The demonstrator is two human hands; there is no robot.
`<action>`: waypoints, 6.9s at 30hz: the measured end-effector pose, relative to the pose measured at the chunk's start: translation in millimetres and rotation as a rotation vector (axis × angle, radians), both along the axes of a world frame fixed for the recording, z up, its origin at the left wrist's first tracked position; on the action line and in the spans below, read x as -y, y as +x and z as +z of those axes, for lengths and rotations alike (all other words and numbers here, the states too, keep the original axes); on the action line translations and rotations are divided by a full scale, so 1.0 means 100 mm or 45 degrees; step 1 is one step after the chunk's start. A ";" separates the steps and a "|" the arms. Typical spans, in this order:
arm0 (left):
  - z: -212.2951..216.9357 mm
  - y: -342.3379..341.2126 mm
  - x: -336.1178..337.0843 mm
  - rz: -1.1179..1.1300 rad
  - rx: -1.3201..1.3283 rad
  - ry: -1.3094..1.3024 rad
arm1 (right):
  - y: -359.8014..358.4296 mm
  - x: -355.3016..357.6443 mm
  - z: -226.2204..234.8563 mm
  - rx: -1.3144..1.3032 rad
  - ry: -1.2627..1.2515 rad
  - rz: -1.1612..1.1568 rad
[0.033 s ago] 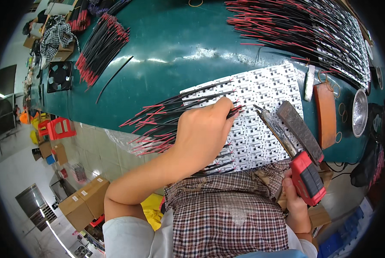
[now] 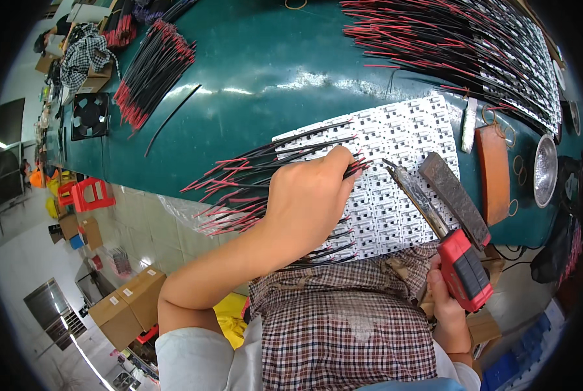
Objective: The person attaches wires to a circuit board panel by holding the wires in place by hand and soldering the ends to the board using a soldering iron.
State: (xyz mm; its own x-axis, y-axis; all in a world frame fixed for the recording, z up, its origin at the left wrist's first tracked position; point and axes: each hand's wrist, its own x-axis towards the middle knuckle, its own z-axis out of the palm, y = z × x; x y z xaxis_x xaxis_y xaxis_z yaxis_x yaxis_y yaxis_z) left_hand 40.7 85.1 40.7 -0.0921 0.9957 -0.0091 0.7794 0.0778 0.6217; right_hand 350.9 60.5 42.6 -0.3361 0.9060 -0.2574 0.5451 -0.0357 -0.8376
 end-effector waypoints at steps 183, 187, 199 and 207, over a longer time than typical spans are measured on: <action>0.56 -0.59 0.13 0.028 0.181 0.555 | -0.16 -0.46 0.25 -0.136 0.807 -0.163; 0.32 -0.09 0.46 -0.562 -0.225 0.192 | -0.16 -0.57 0.22 -0.040 1.198 -0.208; -0.13 0.10 0.51 -0.708 -0.432 0.118 | -0.10 -0.96 0.02 0.437 1.308 0.150; -0.24 0.10 0.57 -0.651 -0.482 0.172 | -0.18 -0.99 -0.17 0.319 1.198 0.325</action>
